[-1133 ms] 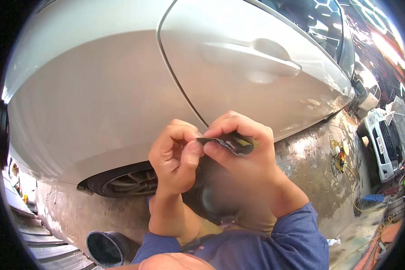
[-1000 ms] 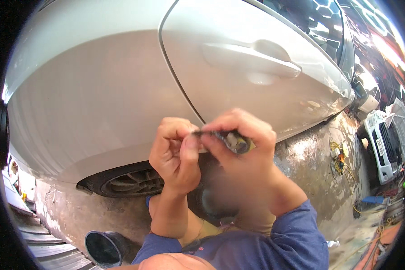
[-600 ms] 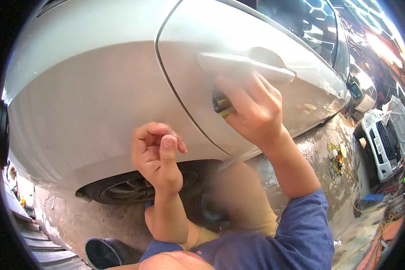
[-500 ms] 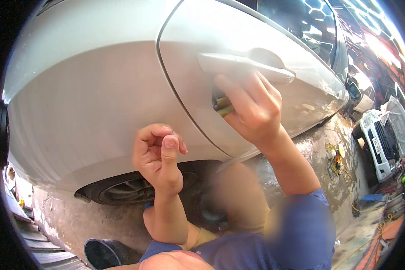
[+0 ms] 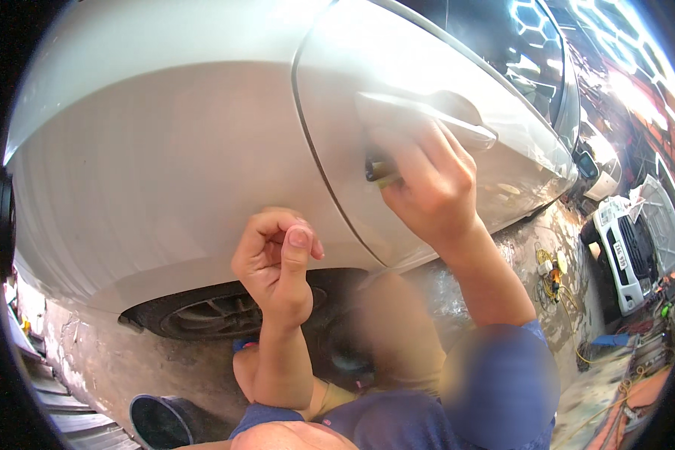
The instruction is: The person wipes a white car door with a cloth, uses a black applicator on a specific spot on the door panel, and then wipes the entire door surface with a grey cloth.
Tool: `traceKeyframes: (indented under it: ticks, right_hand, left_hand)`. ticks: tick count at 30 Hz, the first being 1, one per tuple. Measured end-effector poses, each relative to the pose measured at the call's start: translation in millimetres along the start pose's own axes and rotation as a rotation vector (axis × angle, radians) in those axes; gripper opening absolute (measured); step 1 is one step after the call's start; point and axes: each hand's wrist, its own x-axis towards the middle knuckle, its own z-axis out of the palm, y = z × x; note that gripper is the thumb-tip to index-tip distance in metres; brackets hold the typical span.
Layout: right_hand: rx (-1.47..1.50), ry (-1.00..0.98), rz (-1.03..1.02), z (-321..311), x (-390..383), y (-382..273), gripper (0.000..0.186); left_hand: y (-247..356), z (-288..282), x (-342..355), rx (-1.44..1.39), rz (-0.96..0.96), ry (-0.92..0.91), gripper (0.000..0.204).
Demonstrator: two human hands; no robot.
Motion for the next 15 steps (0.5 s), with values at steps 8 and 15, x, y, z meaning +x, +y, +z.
traceKeyframes:
  ticks: [8,15]
  right_hand:
    - [0.035,0.007,0.054,3.2,5.3,-6.0,0.033]
    - [0.044,0.051,0.124,7.6,6.3,-7.5,0.021]
  left_hand:
    - [3.2,-1.0,1.2,0.026,-0.025,0.0,0.013]
    - [1.7,-1.6,1.5,0.005,-0.007,-0.022,0.012]
